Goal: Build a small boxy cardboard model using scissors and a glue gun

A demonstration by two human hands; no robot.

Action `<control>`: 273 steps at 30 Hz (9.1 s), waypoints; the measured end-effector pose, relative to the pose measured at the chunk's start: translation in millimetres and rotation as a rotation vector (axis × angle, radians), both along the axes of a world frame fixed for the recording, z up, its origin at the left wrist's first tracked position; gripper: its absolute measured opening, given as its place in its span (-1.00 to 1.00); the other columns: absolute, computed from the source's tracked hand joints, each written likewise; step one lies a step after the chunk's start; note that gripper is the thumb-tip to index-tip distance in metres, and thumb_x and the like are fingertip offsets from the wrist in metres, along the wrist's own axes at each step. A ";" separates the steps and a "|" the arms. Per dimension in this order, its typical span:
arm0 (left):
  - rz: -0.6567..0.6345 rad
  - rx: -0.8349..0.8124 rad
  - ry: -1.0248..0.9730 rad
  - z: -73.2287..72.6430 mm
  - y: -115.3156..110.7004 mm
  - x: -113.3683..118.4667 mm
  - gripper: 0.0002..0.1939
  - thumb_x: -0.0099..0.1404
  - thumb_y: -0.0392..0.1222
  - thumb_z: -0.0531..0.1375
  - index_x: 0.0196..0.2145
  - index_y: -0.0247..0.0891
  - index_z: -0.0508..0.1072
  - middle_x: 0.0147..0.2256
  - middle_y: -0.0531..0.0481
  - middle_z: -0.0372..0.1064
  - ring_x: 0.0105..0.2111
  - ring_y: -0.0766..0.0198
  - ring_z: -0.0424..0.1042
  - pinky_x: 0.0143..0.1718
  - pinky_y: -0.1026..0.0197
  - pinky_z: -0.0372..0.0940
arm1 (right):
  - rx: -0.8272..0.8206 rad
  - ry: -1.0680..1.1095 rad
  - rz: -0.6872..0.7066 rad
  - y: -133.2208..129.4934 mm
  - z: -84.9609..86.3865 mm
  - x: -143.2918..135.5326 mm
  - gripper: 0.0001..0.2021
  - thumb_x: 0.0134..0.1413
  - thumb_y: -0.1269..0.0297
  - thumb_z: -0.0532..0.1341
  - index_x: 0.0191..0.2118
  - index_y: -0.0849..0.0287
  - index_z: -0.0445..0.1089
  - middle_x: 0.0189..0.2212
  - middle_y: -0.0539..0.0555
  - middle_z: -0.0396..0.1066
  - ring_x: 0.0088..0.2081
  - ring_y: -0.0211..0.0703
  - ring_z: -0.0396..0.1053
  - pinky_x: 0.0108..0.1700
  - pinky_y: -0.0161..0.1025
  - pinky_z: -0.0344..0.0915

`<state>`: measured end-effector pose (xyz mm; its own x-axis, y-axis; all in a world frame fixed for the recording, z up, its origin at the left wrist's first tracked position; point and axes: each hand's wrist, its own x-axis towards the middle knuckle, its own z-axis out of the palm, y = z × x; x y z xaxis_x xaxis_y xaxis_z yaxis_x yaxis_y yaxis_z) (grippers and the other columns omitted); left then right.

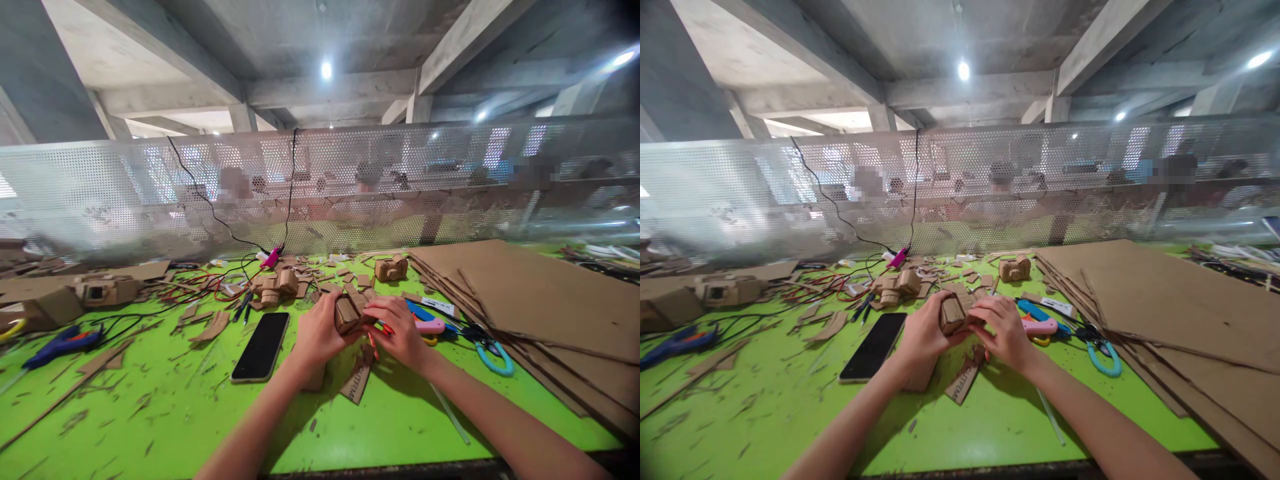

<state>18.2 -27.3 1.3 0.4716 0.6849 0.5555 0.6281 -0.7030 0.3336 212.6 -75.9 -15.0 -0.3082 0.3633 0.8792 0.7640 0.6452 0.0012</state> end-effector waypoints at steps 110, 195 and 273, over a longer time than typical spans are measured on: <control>-0.293 -0.472 -0.728 9.0 16.2 -6.9 -0.68 0.15 0.01 0.10 -0.63 -0.22 0.21 -0.80 0.17 0.16 -0.77 0.40 0.14 -0.67 0.34 0.04 | -0.980 -0.121 -0.702 -1.2 40.6 84.9 -0.67 0.19 0.08 0.04 -0.11 0.12 0.44 -0.21 0.15 0.50 -0.22 -0.02 0.43 -0.28 -0.23 0.21; -0.386 -0.538 -0.717 9.6 24.5 -9.8 -0.60 0.21 0.15 0.13 -0.43 -0.30 0.40 -0.62 0.04 0.38 -0.66 0.36 0.26 -0.58 0.31 0.19 | -1.126 0.297 0.163 -9.0 29.7 17.3 -0.65 -0.04 -0.04 0.20 -0.41 0.20 0.45 -0.55 -0.03 0.31 -0.51 -0.24 0.24 -0.47 -0.32 0.22; -0.599 0.279 -0.100 4.9 -15.1 2.8 -0.74 0.36 0.00 0.07 -0.35 -0.21 0.39 -0.45 0.07 0.44 -0.36 0.30 0.39 0.06 0.06 0.07 | -1.472 1.008 0.793 -16.3 -8.3 -11.1 -0.57 -0.34 0.06 0.50 -0.38 0.18 0.37 -0.48 -0.08 0.32 -0.42 -0.29 0.29 -0.30 -0.30 0.23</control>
<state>21.1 -42.4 6.2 0.6627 0.1450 0.7347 0.0774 -0.9891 0.1254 201.5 -92.2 -23.3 -0.4053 0.9142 -0.0009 -0.2764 -0.1235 -0.9531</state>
